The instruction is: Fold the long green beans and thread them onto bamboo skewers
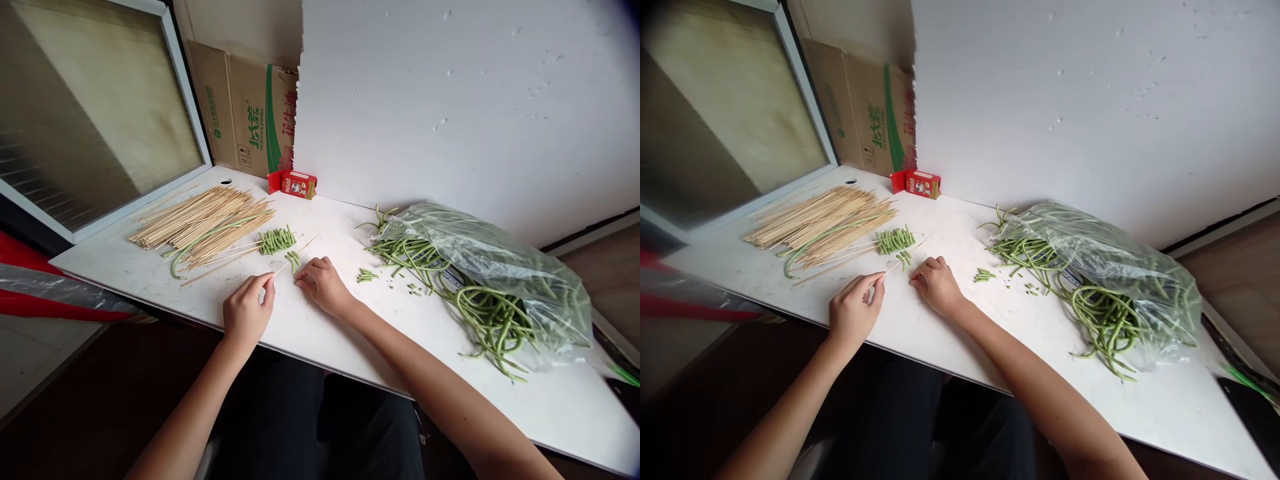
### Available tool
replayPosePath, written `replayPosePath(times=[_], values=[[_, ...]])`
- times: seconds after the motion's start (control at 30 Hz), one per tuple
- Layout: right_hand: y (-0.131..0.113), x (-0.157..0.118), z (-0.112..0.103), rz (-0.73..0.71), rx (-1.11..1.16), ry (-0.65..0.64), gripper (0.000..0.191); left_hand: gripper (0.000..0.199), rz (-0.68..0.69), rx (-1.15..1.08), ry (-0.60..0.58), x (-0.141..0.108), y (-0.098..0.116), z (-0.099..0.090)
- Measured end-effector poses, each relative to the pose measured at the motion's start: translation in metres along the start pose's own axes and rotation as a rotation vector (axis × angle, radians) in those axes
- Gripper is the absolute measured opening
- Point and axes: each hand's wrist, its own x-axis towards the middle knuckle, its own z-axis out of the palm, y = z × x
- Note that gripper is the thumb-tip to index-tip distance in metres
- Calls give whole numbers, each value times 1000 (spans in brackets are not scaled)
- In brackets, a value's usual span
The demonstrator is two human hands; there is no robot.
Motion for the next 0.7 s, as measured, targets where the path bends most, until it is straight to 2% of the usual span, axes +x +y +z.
replayPosePath(times=[0.1,0.2,0.27,0.37,0.7], values=[[13,-9,-12,76,212,32,10,15,-1,-40,-5,-1,2,1],[30,-22,-33,300,593,50,32,15,13,-98,-19,-4,8,3],[41,-31,-47,409,813,111,39,15,33,-134,-32,-7,13,4],[53,-44,-61,496,1058,197,44,16,74,-192,-53,-11,20,5],[56,-61,-66,510,1227,209,38,24,238,-199,-85,-16,25,9]])
